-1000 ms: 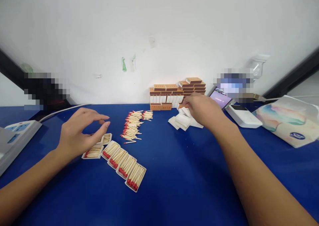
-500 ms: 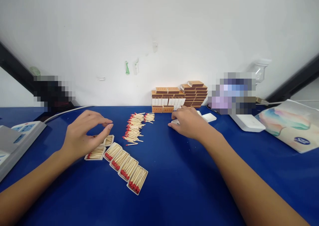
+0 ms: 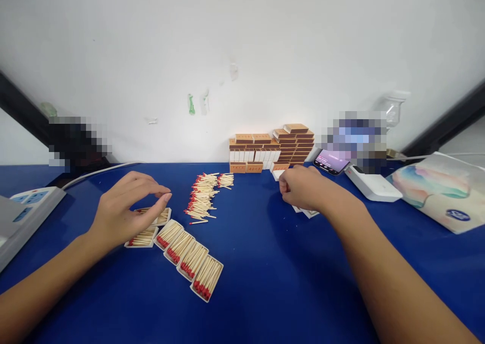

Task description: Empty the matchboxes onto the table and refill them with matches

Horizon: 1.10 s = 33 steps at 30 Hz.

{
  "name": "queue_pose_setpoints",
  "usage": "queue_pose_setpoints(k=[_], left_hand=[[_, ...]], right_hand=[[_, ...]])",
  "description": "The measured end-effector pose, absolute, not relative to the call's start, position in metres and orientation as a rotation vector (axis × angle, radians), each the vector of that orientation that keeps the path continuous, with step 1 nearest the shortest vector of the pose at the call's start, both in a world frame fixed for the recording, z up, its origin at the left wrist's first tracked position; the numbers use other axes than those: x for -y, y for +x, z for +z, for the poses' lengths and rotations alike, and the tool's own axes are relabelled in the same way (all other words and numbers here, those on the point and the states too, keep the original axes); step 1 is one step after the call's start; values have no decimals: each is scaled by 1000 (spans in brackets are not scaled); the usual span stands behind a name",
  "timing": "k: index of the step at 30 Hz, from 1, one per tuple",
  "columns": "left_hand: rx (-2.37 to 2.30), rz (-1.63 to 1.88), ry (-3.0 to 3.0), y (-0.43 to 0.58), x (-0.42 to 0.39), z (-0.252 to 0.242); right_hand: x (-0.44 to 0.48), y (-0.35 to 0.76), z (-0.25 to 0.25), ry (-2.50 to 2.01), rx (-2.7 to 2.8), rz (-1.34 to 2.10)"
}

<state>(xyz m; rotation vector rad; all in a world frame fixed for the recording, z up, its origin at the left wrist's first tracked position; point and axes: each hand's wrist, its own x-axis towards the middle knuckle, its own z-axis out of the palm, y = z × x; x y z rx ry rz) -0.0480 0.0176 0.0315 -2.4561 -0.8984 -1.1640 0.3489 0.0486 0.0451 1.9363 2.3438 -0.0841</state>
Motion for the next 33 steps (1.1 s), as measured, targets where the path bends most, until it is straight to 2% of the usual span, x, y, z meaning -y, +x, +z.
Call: queue_pose_setpoints(k=[11, 19, 23, 33], left_hand=[[884, -1145, -2528, -46, -16, 34], [883, -1090, -2658, -48, -15, 29], [876, -1095, -2672, -48, -15, 28], [858, -1084, -2676, -47, -15, 31]], right_hand=[[-44, 363, 39, 2079, -2168, -205], [-49, 334, 36, 2025, -2285, 110], [-51, 319, 35, 2152, -2194, 336], [-63, 332, 29, 2209, -2062, 303]])
